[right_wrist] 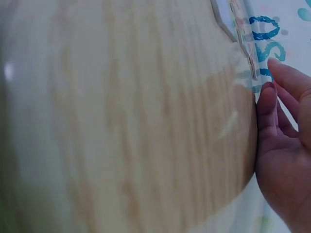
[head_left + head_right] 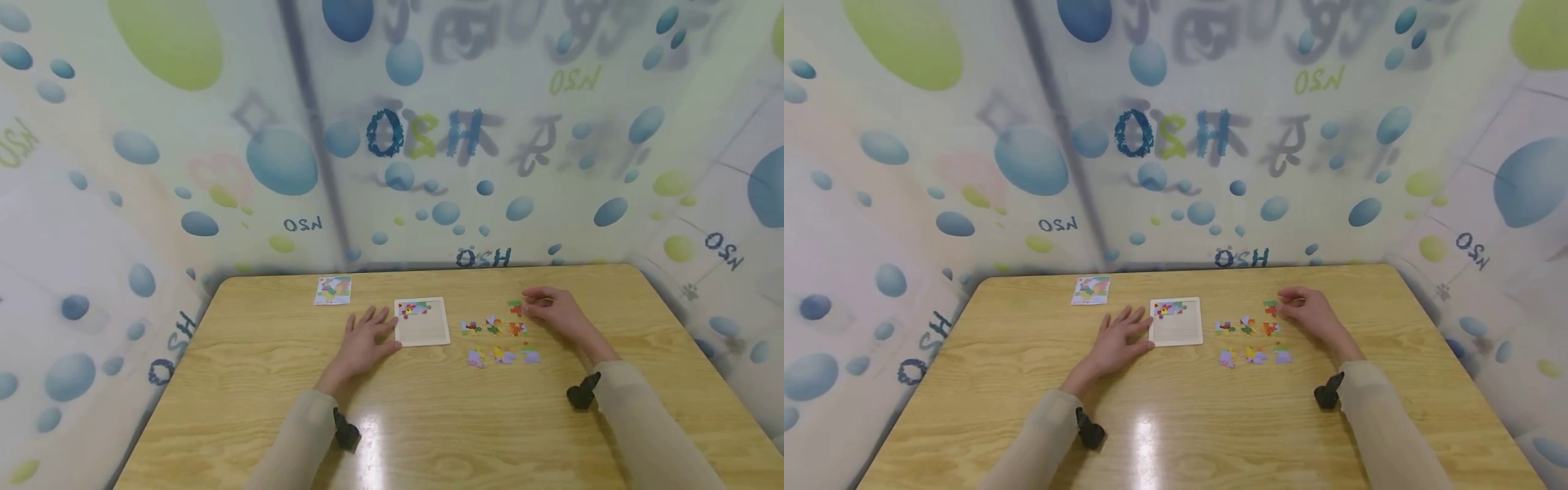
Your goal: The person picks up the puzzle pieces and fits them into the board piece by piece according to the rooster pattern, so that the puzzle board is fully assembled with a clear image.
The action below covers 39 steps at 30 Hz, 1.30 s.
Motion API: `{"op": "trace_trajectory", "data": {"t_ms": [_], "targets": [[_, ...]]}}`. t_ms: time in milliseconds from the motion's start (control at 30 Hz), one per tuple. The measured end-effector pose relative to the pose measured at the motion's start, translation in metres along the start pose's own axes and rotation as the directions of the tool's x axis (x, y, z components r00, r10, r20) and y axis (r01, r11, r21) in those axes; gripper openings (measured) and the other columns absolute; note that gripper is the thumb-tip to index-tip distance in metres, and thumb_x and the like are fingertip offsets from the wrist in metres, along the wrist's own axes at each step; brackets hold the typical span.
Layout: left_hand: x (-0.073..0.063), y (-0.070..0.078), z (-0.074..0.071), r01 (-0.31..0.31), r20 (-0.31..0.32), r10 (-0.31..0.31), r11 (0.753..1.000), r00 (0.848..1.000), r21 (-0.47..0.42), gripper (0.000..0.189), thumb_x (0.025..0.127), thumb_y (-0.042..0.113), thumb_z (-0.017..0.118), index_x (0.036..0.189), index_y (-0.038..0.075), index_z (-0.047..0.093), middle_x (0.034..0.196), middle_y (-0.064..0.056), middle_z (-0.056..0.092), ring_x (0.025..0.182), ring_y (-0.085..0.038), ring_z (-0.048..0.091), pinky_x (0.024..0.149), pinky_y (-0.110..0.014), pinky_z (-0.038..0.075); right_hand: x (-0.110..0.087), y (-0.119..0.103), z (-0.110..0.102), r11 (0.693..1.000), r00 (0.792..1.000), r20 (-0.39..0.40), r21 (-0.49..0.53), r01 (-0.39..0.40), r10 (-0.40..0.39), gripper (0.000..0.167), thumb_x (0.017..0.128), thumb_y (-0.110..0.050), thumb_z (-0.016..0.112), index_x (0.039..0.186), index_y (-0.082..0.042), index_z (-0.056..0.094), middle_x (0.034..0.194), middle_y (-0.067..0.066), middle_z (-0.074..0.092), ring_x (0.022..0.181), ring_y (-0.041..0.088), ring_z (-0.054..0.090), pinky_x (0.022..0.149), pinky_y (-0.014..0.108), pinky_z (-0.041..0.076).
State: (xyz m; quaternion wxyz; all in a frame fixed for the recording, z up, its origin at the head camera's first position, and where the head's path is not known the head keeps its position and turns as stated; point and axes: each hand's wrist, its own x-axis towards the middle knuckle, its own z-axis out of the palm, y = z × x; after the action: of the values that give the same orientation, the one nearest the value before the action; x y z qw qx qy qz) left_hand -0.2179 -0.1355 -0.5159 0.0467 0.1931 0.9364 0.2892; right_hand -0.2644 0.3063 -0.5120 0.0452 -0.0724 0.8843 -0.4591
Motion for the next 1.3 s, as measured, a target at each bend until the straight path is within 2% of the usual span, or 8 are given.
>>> {"op": "trace_trajectory", "data": {"t_ms": [233, 433, 667, 867, 1300], "targets": [[-0.001, 0.0, -0.001, -0.015, -0.008, 0.015, 1.0, 1.0, -0.012, 0.056, 0.098, 0.038, 0.07, 0.146, 0.01, 0.058, 0.161, -0.012, 0.039, 0.153, -0.039, 0.02, 0.119, -0.067, -0.001, 0.002, -0.001, 0.002, 0.999, 0.997, 0.081, -0.051, -0.001, 0.005, 0.049, 0.098, -0.023, 0.072, 0.136, 0.005, 0.061, 0.123, 0.021, 0.065, 0.099, 0.024, 0.063, 0.079, 0.029, 0.054], [-0.001, 0.001, 0.0, -0.012, -0.004, 0.012, 1.0, 1.0, -0.007, 0.057, 0.098, 0.038, 0.069, 0.146, 0.01, 0.058, 0.161, -0.012, 0.038, 0.154, -0.039, 0.019, 0.119, -0.066, -0.001, 0.004, -0.004, 0.003, 0.994, 0.994, 0.11, -0.103, 0.022, -0.01, 0.047, 0.098, -0.017, 0.071, 0.137, 0.006, 0.06, 0.125, 0.025, 0.064, 0.099, 0.028, 0.062, 0.083, 0.038, 0.053], [-0.001, 0.002, -0.001, -0.015, -0.015, 0.015, 1.0, 1.0, -0.013, 0.056, 0.098, 0.037, 0.07, 0.146, 0.01, 0.058, 0.161, -0.012, 0.038, 0.153, -0.04, 0.019, 0.119, -0.067, -0.002, 0.004, -0.012, 0.003, 0.993, 0.989, 0.15, -0.118, 0.003, 0.015, 0.046, 0.099, -0.016, 0.069, 0.137, 0.007, 0.059, 0.125, 0.025, 0.063, 0.1, 0.029, 0.062, 0.086, 0.042, 0.053], [-0.001, 0.0, 0.001, 0.002, -0.004, -0.002, 1.0, 1.0, -0.019, 0.056, 0.098, 0.038, 0.07, 0.146, 0.012, 0.058, 0.162, -0.01, 0.036, 0.155, -0.037, 0.016, 0.12, -0.064, -0.004, 0.003, -0.011, 0.005, 0.994, 0.991, 0.125, -0.102, -0.025, 0.038, 0.044, 0.096, -0.015, 0.072, 0.132, 0.008, 0.058, 0.118, 0.022, 0.062, 0.099, 0.029, 0.061, 0.085, 0.043, 0.052], [-0.002, 0.001, -0.002, 0.0, 0.009, 0.0, 1.0, 1.0, -0.016, 0.056, 0.098, 0.038, 0.07, 0.147, 0.013, 0.057, 0.162, -0.01, 0.036, 0.155, -0.037, 0.017, 0.12, -0.064, -0.003, -0.002, -0.011, 0.011, 0.998, 1.0, 0.003, -0.055, -0.014, 0.014, 0.039, 0.095, -0.013, 0.075, 0.123, 0.008, 0.058, 0.104, 0.016, 0.062, 0.089, 0.024, 0.058, 0.073, 0.031, 0.05]]}}
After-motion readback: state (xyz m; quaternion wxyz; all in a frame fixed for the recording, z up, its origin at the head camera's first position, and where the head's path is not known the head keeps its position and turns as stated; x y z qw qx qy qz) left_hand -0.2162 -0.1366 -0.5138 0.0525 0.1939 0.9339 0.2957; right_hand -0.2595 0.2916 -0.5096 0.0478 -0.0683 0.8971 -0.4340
